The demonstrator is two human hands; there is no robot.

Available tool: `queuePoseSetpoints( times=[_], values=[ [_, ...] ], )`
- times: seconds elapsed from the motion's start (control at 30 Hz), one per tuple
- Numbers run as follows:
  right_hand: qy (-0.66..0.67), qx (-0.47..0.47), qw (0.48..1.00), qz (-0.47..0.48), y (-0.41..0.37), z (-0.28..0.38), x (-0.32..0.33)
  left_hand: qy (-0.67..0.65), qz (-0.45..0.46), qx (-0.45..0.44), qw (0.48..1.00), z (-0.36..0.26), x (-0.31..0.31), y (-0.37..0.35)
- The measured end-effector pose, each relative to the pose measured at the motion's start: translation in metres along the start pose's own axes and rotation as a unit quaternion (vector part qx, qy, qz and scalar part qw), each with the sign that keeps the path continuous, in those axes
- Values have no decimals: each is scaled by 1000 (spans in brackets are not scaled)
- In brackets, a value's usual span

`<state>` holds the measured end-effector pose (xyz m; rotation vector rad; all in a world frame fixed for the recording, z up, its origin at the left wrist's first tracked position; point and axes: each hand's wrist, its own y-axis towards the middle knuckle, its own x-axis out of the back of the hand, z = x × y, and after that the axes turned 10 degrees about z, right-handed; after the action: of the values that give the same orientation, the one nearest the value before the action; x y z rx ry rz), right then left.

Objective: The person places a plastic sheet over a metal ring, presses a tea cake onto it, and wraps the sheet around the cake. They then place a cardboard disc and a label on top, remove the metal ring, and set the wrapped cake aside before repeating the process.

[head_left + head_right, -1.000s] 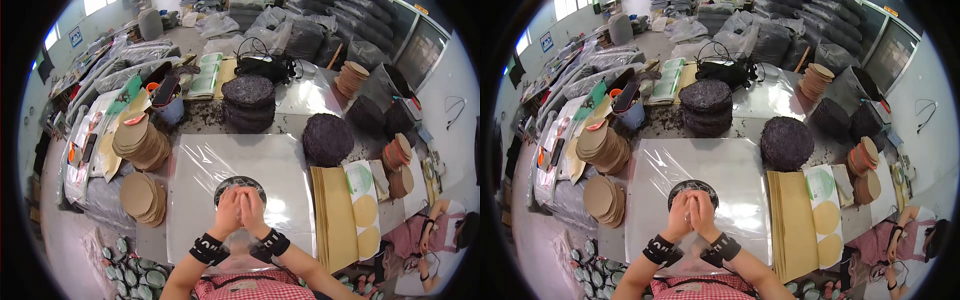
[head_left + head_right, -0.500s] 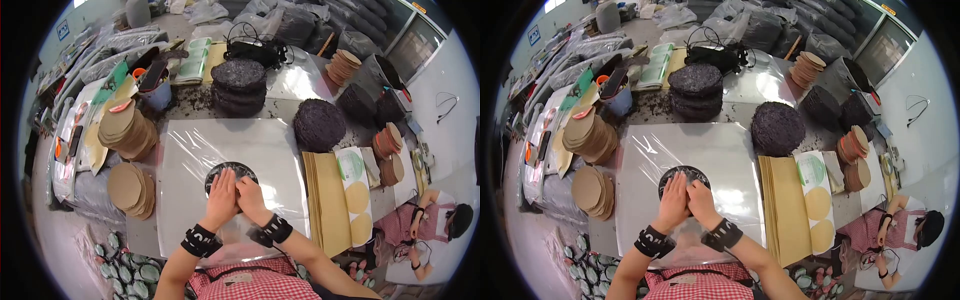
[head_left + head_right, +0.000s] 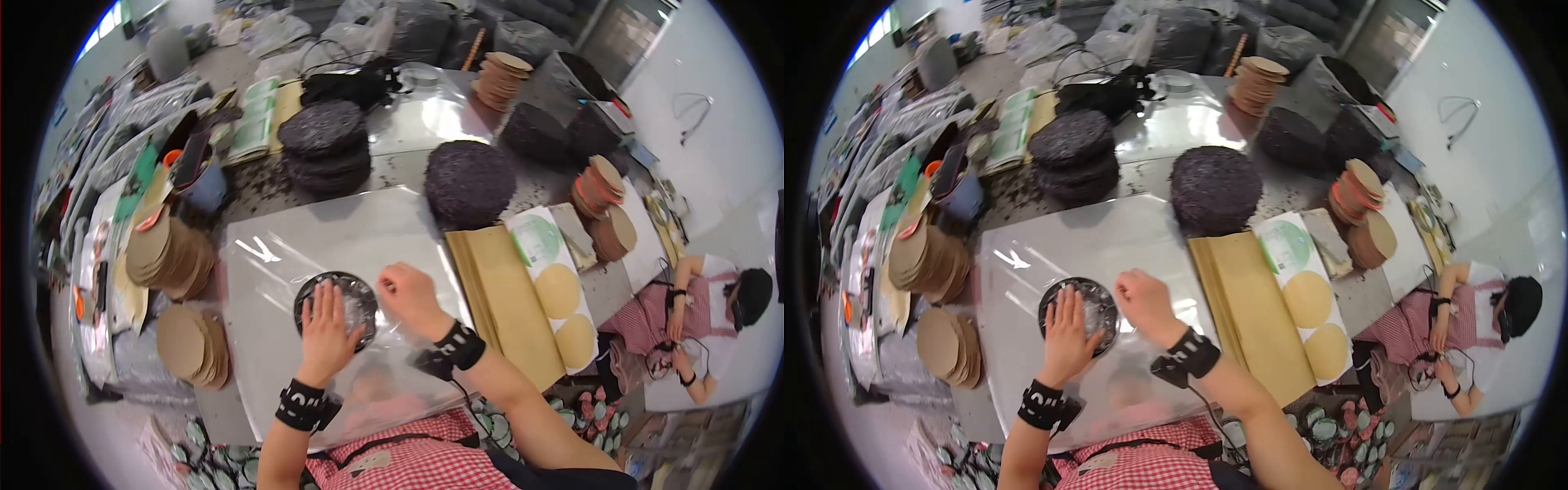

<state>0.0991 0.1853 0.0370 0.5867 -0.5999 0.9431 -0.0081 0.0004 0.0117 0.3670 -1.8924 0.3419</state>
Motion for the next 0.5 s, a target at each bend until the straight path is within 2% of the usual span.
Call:
queuePoseSetpoints(
  times=[0.07,0.1,0.17,0.23,0.3,0.4,0.5],
  values=[
    [-56,-36,996,-61,-13,-32,52,2,-1,2,1000,1,-3,1],
    [-114,-91,987,-65,-22,-58,78,0,8,3,1000,0,-2,2],
    [-255,-166,950,-70,-50,-122,124,-4,26,10,1000,-1,2,2],
    [-376,-177,906,-84,-69,-171,156,-3,24,9,1000,-1,2,4],
    [-447,-162,874,-103,-84,-206,164,0,23,11,1000,-3,3,2],
    [-588,-151,791,-70,-78,-266,153,5,21,5,1000,-3,2,2],
    [-577,-259,775,2,-59,-246,153,9,25,6,1000,-3,3,1]
  ],
)
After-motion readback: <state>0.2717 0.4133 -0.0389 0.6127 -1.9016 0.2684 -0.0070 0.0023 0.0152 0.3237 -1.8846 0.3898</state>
